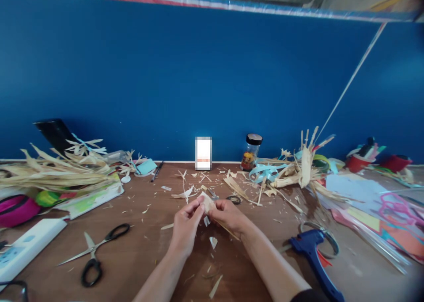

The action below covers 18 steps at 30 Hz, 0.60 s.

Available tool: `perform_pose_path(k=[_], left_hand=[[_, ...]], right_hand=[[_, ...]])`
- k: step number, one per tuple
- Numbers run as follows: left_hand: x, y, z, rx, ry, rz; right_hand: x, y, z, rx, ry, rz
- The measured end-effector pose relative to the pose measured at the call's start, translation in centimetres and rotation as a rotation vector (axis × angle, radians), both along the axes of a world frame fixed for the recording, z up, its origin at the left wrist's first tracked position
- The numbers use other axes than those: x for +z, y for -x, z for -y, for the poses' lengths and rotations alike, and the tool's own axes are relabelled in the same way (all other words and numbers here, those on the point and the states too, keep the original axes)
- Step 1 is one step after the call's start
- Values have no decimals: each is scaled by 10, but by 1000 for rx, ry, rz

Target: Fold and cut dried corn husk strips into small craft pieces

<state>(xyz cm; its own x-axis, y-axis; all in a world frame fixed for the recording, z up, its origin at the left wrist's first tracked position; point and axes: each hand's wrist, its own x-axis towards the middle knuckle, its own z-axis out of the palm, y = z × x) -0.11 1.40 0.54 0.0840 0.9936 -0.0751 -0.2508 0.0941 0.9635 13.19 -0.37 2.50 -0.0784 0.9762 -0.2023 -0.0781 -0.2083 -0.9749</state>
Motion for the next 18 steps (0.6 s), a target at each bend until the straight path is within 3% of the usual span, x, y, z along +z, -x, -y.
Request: perform_pose_path(k=[18], left_hand=[[3, 2, 1, -28, -27, -2]], right_hand=[[0, -2, 0, 38, 14, -17]])
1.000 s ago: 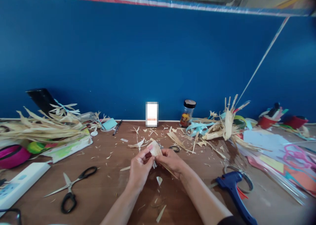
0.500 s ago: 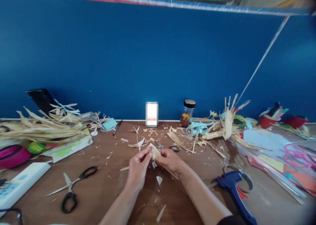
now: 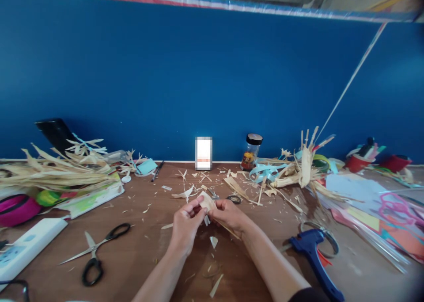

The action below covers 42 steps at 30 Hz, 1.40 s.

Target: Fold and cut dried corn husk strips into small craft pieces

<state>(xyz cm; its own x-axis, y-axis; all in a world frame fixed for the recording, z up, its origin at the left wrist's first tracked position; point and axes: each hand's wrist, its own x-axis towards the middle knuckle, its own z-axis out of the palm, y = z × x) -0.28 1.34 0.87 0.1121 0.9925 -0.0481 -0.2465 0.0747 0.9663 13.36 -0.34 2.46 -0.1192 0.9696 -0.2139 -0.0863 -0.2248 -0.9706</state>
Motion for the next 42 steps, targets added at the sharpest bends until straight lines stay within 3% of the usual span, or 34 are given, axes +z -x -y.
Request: perform_pose_path(k=[8, 10, 13, 18, 21, 26, 33, 42], left_hand=[[-1, 3, -2, 53, -74, -91], [-1, 5, -3, 79, -93, -131], [-1, 7, -6, 125, -145, -213], [1, 12, -9, 185, -205, -281], [1, 13, -11, 212, -191, -274], [-4, 13, -14, 230, -169, -240], [-4, 13, -14, 252, -132, -190], [1, 12, -12, 275, -103, -165]], right_hand=[[-1, 0, 0, 32, -9, 0], [0, -2, -3, 1, -73, 152], [2, -12, -7, -162, -185, 499], [9, -42, -4, -313, -245, 908], [10, -50, 0, -264, -250, 1143], [9, -41, 2, -137, -259, 1317], [12, -39, 6, -116, -288, 1326], [-3, -44, -11, -229, -334, 1031]])
